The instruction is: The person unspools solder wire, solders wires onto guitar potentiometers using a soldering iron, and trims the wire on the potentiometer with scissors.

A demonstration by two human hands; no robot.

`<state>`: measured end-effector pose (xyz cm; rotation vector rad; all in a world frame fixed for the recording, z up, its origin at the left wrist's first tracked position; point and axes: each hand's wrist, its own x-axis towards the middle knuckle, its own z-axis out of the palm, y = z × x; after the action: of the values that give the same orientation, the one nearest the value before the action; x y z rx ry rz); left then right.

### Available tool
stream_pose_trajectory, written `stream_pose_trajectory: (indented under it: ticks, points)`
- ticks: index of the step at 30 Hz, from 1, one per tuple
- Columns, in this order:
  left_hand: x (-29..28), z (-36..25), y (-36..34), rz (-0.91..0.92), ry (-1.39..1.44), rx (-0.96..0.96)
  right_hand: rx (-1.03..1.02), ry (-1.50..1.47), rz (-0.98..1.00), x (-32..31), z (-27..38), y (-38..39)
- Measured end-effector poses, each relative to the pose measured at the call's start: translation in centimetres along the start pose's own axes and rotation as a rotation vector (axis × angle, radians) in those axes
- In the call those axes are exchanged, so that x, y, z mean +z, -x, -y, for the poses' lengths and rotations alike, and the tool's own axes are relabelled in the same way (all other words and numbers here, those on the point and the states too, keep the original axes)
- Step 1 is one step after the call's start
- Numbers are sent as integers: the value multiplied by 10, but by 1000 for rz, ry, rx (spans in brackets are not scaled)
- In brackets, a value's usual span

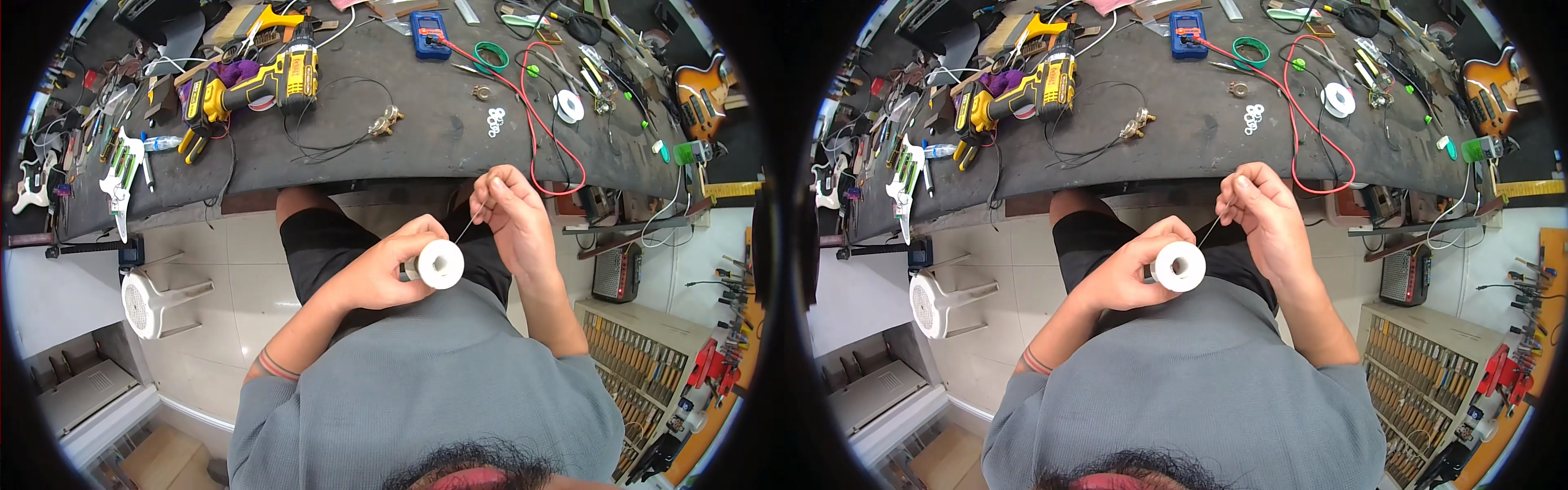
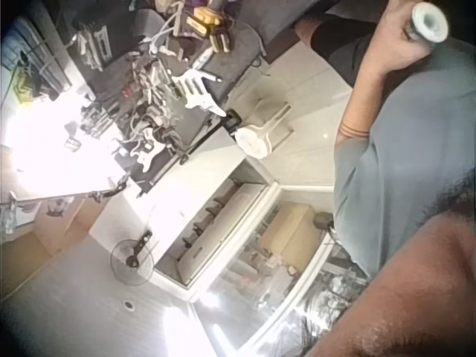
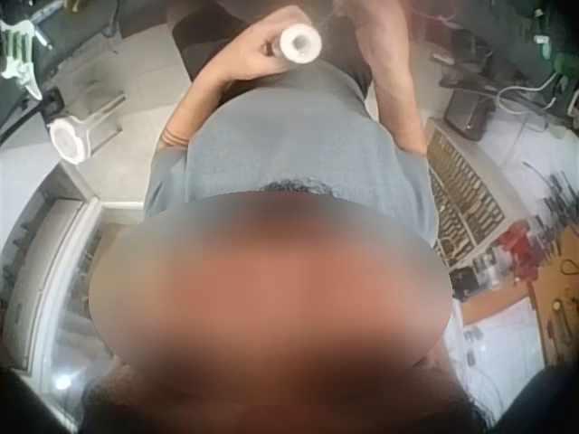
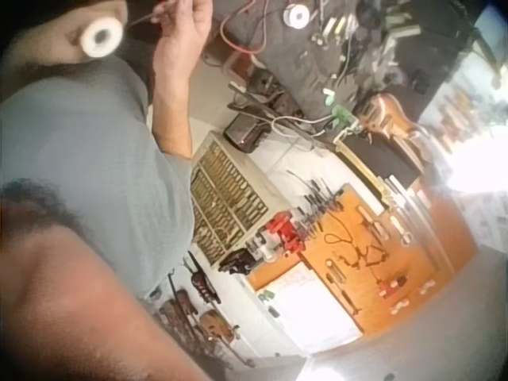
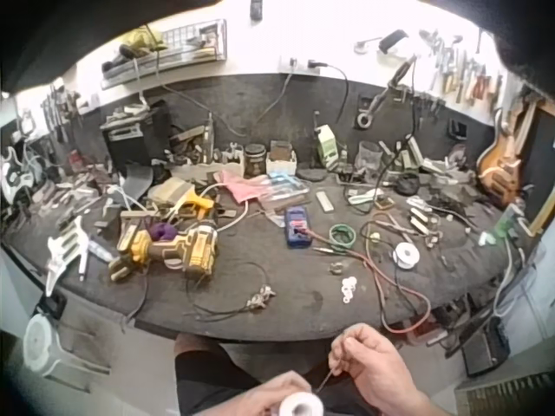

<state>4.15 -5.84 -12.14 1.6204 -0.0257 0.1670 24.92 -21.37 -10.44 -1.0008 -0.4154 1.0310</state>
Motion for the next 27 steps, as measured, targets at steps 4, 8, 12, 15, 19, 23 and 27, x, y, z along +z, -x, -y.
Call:
stream_pose_trajectory:
  ticks: [4,8,12,15,19,23,27]
  points:
    - [-1,15,-3,-27,208,198,-27,-63,-11,-4,0,1]
    - [-6,14,2,-114,343,145,-94,-87,-75,-8,7,2]
    - [-15,7,1,-80,387,157,-135,-62,-69,-3,16,7]
    - [-11,4,0,-198,601,130,-176,-52,-63,-3,25,5]
    - [-19,1,6,-296,758,164,-249,-75,11,-6,32,6]
    - [-26,4,13,-365,696,68,-341,-29,46,0,40,12]
    - [-28,9,13,-390,750,136,-411,-59,81,-4,49,13]
